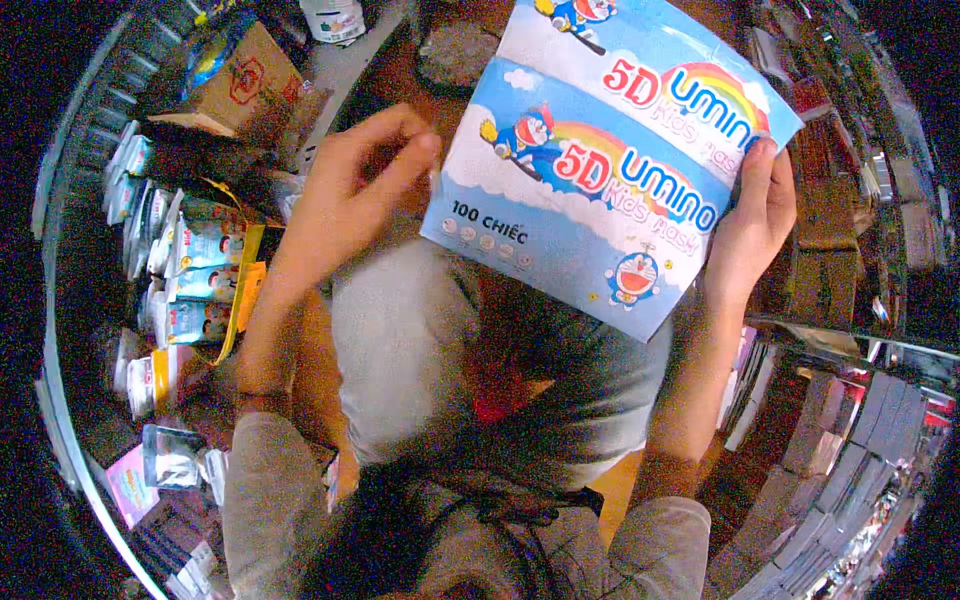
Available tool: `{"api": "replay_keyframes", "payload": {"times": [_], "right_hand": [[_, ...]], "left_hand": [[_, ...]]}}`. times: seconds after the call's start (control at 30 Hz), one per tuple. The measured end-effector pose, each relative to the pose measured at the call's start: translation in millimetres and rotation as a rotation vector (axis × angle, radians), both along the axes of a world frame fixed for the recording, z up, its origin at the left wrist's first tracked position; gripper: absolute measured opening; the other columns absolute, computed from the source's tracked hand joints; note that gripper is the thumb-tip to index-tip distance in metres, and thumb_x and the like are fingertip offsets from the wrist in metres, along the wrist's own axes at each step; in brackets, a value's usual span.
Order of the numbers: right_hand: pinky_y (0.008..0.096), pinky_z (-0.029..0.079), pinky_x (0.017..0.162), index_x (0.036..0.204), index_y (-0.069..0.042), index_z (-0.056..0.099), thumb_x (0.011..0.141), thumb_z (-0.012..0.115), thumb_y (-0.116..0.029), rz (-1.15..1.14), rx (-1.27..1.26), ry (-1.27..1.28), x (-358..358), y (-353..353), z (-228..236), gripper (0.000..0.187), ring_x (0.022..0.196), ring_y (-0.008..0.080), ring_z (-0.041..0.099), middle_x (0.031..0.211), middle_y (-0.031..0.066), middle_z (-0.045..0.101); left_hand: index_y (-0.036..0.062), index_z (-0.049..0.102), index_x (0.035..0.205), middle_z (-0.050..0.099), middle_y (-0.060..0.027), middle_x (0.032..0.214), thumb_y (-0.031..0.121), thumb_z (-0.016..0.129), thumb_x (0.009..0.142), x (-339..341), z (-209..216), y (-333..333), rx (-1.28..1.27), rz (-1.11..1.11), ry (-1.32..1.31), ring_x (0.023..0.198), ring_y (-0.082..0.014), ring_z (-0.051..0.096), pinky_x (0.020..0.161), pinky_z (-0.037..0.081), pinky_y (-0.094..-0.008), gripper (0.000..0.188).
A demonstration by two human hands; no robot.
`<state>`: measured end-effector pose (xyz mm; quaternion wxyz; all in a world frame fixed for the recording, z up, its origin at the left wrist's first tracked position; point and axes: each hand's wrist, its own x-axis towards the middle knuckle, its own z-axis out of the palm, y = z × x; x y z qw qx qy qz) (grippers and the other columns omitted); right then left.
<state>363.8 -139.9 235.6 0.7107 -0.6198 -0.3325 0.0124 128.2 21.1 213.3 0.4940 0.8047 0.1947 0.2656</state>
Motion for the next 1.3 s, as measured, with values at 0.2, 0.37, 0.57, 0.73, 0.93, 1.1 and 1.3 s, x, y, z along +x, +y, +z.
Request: {"api": "replay_keyframes", "payload": {"times": [0.2, 0.37, 0.57, 0.73, 0.93, 1.1, 1.3], "right_hand": [[0.0260, 0.051, 0.070, 0.107, 0.005, 0.053, 0.093, 0.044, -0.025, -0.025, -0.053, -0.035, 22, -14, -11, 0.035, 0.080, 0.0154, 0.062, 0.096, 0.0136, 0.062], [0.0274, 0.050, 0.066, 0.103, 0.005, 0.054, 0.092, 0.044, -0.022, -0.089, 0.031, 0.275, 29, -21, -1, 0.031, 0.074, 0.0167, 0.061, 0.092, 0.0123, 0.062], [0.0316, 0.052, 0.064, 0.105, 0.005, 0.053, 0.091, 0.044, -0.022, 0.052, 0.069, 0.697, 80, -34, -25, 0.032, 0.071, 0.0217, 0.064, 0.092, 0.0153, 0.063], [0.0327, 0.052, 0.066, 0.107, 0.004, 0.052, 0.092, 0.042, -0.027, 0.047, -0.005, 0.746, 105, -44, -40, 0.036, 0.073, 0.0221, 0.064, 0.093, 0.0161, 0.063], [0.0332, 0.052, 0.070, 0.112, 0.002, 0.050, 0.094, 0.036, -0.032, 0.102, -0.059, 0.837, 75, -32, -23, 0.041, 0.080, 0.0243, 0.063, 0.098, 0.0174, 0.061], [0.0355, 0.052, 0.073, 0.114, 0.003, 0.048, 0.094, 0.032, -0.032, 0.067, -0.129, 0.687, 67, -40, -20, 0.043, 0.082, 0.0270, 0.062, 0.100, 0.0195, 0.060], [0.0366, 0.051, 0.076, 0.114, 0.003, 0.047, 0.094, 0.030, -0.029, -0.084, -0.263, 0.541, 3, -17, 10, 0.041, 0.086, 0.0291, 0.061, 0.101, 0.0208, 0.059]], "left_hand": [[-0.0010, 0.050, 0.080, 0.057, -0.0062, 0.064, 0.013, 0.051, 0.087, -4, -22, 7, 0.022, 0.255, -0.132, 0.061, -0.0096, 0.058, 0.054, 0.044, -0.0245, 0.015], [0.0005, 0.052, 0.080, 0.059, -0.0099, 0.063, 0.014, 0.056, 0.082, -28, -87, 80, 0.239, 0.566, 0.002, 0.058, -0.0154, 0.059, 0.053, 0.045, -0.0293, 0.014], [0.0025, 0.054, 0.081, 0.061, -0.0163, 0.068, 0.017, 0.055, 0.080, -39, -221, 177, 0.562, 0.646, 0.270, 0.066, -0.0357, 0.061, 0.057, 0.047, -0.0427, 0.014], [0.0026, 0.053, 0.085, 0.059, -0.0233, 0.075, 0.012, 0.053, 0.079, -48, -325, 214, 0.625, 0.592, 0.659, 0.067, -0.0410, 0.059, 0.059, 0.049, -0.0463, 0.012], [0.0036, 0.054, 0.099, 0.053, -0.0217, 0.097, 0.028, 0.069, 0.067, -56, -366, 211, 0.585, 0.478, 0.754, 0.096, -0.0383, 0.052, 0.076, 0.044, -0.0479, 0.043], [0.0043, 0.056, 0.103, 0.054, -0.0145, 0.110, 0.016, 0.056, 0.082, 20, -198, 136, 0.477, 0.323, -0.019, 0.103, -0.0340, 0.050, 0.089, 0.039, -0.0417, 0.025], [0.0120, 0.055, 0.113, 0.051, -0.0080, 0.122, 0.034, 0.063, 0.073, 38, 12, 12, 1.102, -0.147, -0.373, 0.115, -0.0251, 0.046, 0.098, 0.033, -0.0407, 0.046]]}}
